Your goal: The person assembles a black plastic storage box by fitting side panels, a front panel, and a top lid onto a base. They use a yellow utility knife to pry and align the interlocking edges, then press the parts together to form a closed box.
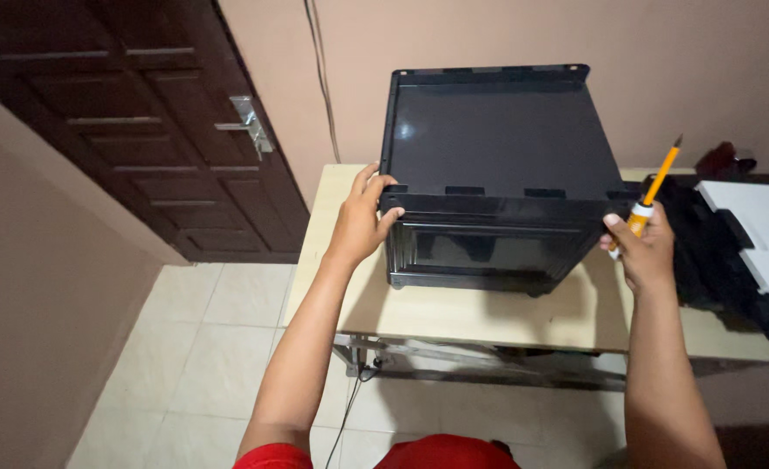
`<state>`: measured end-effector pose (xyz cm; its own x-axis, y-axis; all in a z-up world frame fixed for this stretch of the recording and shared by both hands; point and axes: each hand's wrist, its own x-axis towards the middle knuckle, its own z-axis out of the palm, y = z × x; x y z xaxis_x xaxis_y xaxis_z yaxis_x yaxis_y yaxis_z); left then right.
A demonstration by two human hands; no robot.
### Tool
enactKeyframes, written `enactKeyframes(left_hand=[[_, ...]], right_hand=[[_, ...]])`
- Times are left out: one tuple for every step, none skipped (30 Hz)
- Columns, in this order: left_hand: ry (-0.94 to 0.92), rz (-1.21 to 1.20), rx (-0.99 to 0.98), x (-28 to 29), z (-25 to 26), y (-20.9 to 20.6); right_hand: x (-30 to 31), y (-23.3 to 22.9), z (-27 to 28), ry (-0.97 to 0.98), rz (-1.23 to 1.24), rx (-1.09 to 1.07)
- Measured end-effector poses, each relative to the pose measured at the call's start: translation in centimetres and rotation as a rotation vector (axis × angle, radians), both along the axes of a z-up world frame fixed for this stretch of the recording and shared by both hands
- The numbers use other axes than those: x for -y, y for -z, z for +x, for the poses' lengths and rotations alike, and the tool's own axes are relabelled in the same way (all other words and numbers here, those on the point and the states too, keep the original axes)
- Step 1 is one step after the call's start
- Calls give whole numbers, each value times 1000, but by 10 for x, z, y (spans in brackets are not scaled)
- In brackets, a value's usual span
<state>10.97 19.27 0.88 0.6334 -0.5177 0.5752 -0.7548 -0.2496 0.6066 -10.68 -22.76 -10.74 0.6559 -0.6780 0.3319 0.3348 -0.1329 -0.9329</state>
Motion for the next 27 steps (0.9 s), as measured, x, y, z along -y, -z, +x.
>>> enactKeyframes(left_hand=[[5, -3, -23, 0, 0, 0], [7, -8, -44, -1, 0, -1], [9, -12, -64, -1, 0, -2], [15, -17, -54, -1, 0, -2], [21, -23, -44, -1, -1, -2], [24, -28, -36, -1, -2, -2], [33, -36, -34, -1, -1, -2], [41, -44, -35, -1, -1, -1], [49, -52, -36, -1, -1, -1], [59, -65, -44, 0, -1, -1], [70, -79, -52, 1, -2, -1], [79, -93, -63, 2, -2, 0], [84, -106, -67, 2, -3, 1], [89, -121, -71, 2, -4, 3], [94, -136, -75, 3, -6, 4], [78, -145, -62, 4, -8, 7], [63, -154, -50, 5, -12, 9], [47, -163, -37, 7, -15, 11], [30, -158, -43, 8, -15, 11], [11, -153, -52, 9, -17, 12], [-8, -148, -61, 10, -17, 13], [-18, -131, -56, 12, -17, 13], [-27, -115, -51, 13, -16, 13], [-41, -98, -47, 14, -16, 13], [-16, -120, -67, 15, -16, 14], [7, -140, -85, 15, -15, 15], [30, -160, -102, 16, -16, 17]], right_hand=[[-1, 0, -1, -3, 8, 2], [-2, 0, 0, -8, 15, 7], [-4, 0, 0, -13, 22, 12], [-5, -1, 1, -16, 34, 23], [-5, -2, 2, -20, 46, 33], [-6, -2, 2, -26, 59, 43], [-6, -2, 2, -22, 43, 36], [-6, -3, 2, -19, 29, 25], [-7, -3, 1, -16, 14, 15], [-7, -3, 2, -11, 25, 10], [-6, -3, 2, -7, 35, 5], [-6, -2, 3, -3, 47, -2], [-5, -1, 3, 1, 41, -9], [-5, 0, 4, 5, 34, -15], [-4, 1, 3, 9, 27, -21], [-2, 0, 4, 7, 21, -27], [-2, 0, 5, 6, 14, -33], [-1, -1, 6, 3, 8, -39], [0, -2, 6, 2, 4, -38], [-1, -3, 6, -3, 0, -38], [-2, -3, 6, -7, -4, -39], [-3, -4, 6, -7, -3, -36], [-3, -6, 5, -7, -2, -32], [-4, -8, 5, -10, -1, -30], [-5, -11, 5, -10, -3, -19], [-6, -12, 6, -12, -2, -6], [-8, -13, 7, -14, -2, 7]])
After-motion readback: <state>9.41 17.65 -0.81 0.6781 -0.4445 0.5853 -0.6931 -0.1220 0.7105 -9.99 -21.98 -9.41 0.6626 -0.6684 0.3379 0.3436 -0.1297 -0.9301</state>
